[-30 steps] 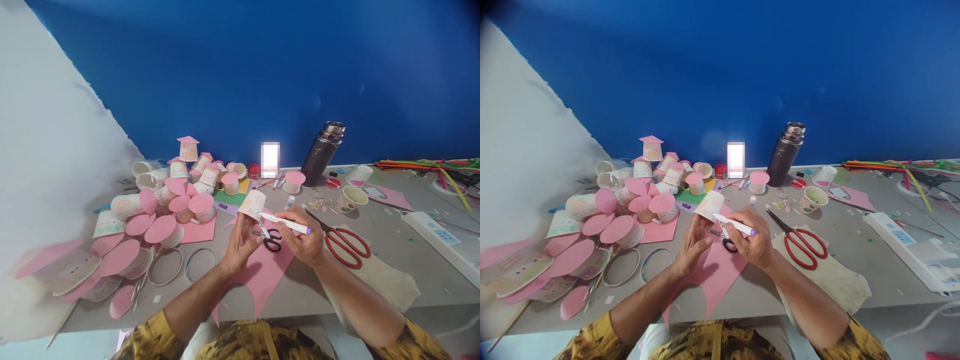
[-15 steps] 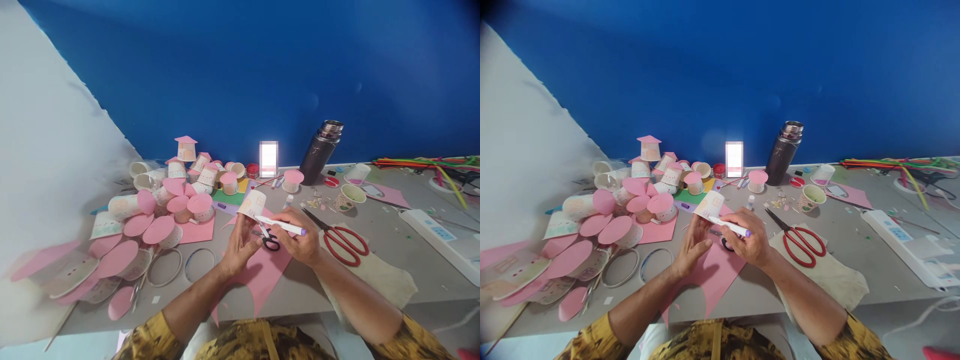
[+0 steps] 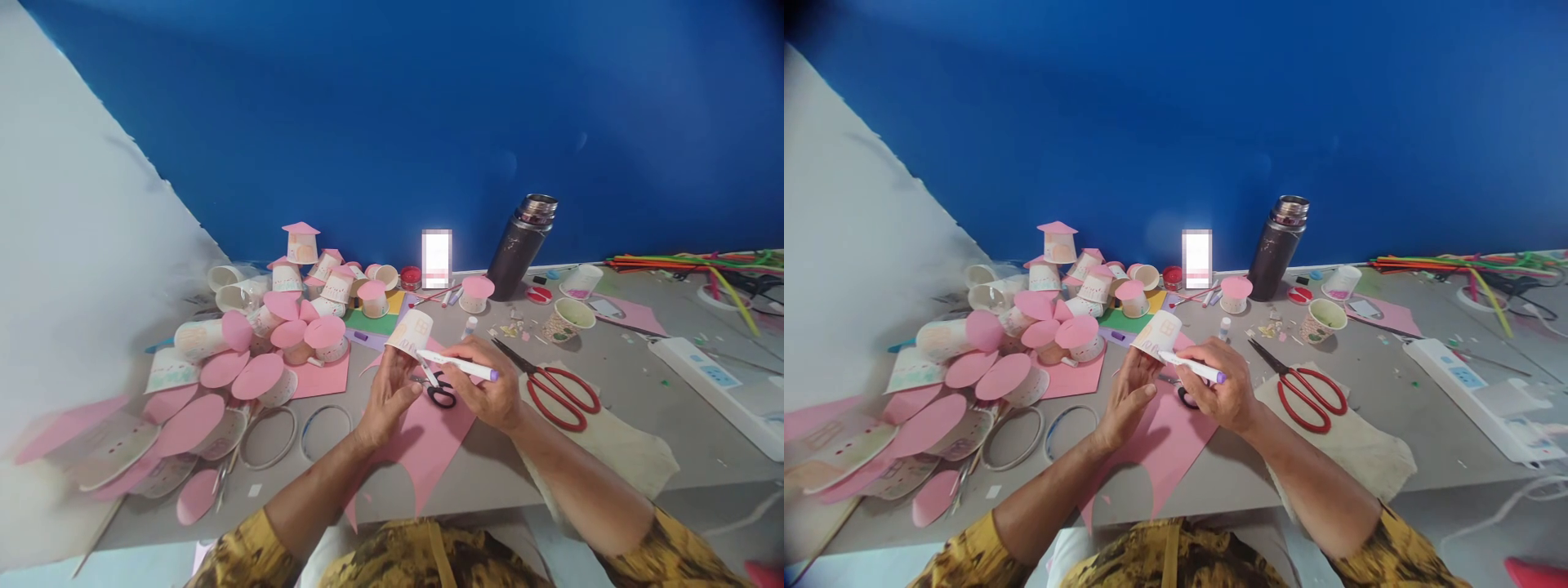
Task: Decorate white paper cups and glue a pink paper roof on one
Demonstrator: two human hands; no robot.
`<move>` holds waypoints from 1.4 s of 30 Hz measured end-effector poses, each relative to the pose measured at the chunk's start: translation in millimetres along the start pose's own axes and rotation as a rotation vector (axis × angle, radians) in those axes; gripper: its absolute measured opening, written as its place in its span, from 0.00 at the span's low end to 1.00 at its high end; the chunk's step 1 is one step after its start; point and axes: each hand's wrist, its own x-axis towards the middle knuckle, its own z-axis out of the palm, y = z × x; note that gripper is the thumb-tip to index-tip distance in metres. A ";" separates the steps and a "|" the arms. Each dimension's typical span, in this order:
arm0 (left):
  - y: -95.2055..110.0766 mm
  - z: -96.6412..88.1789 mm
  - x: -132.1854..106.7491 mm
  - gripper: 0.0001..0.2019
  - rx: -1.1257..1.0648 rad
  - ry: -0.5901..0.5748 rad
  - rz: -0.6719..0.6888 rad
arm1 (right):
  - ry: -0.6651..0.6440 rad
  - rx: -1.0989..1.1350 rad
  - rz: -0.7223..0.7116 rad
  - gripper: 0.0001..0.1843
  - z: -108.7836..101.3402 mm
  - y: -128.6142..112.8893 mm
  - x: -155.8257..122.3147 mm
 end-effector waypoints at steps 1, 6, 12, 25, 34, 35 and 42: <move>-0.5 -0.3 0.2 0.31 -0.016 0.003 -0.005 | 0.020 -0.016 0.013 0.03 -0.1 0.7 0.1; -3.3 -2.7 1.1 0.29 -0.056 0.033 -0.027 | 0.022 -0.038 0.037 0.03 1.3 1.7 0.1; 4.3 2.4 6.4 0.23 -0.161 0.133 -0.072 | 0.014 -0.019 0.047 0.04 2.2 2.8 -0.8; 12.2 4.4 9.4 0.22 -0.269 0.192 -0.168 | 0.016 -0.054 0.118 0.07 4.9 10.3 -3.5; 10.8 2.7 10.0 0.20 -0.321 0.228 -0.192 | -0.041 -0.014 0.088 0.06 7.8 9.0 -5.2; 10.5 1.6 10.9 0.18 -0.356 0.251 -0.206 | -0.033 -0.016 0.100 0.06 6.9 9.3 -4.9; 7.5 -9.4 17.6 0.10 -0.637 0.411 -0.351 | 0.016 -0.073 0.130 0.06 3.9 14.6 -4.0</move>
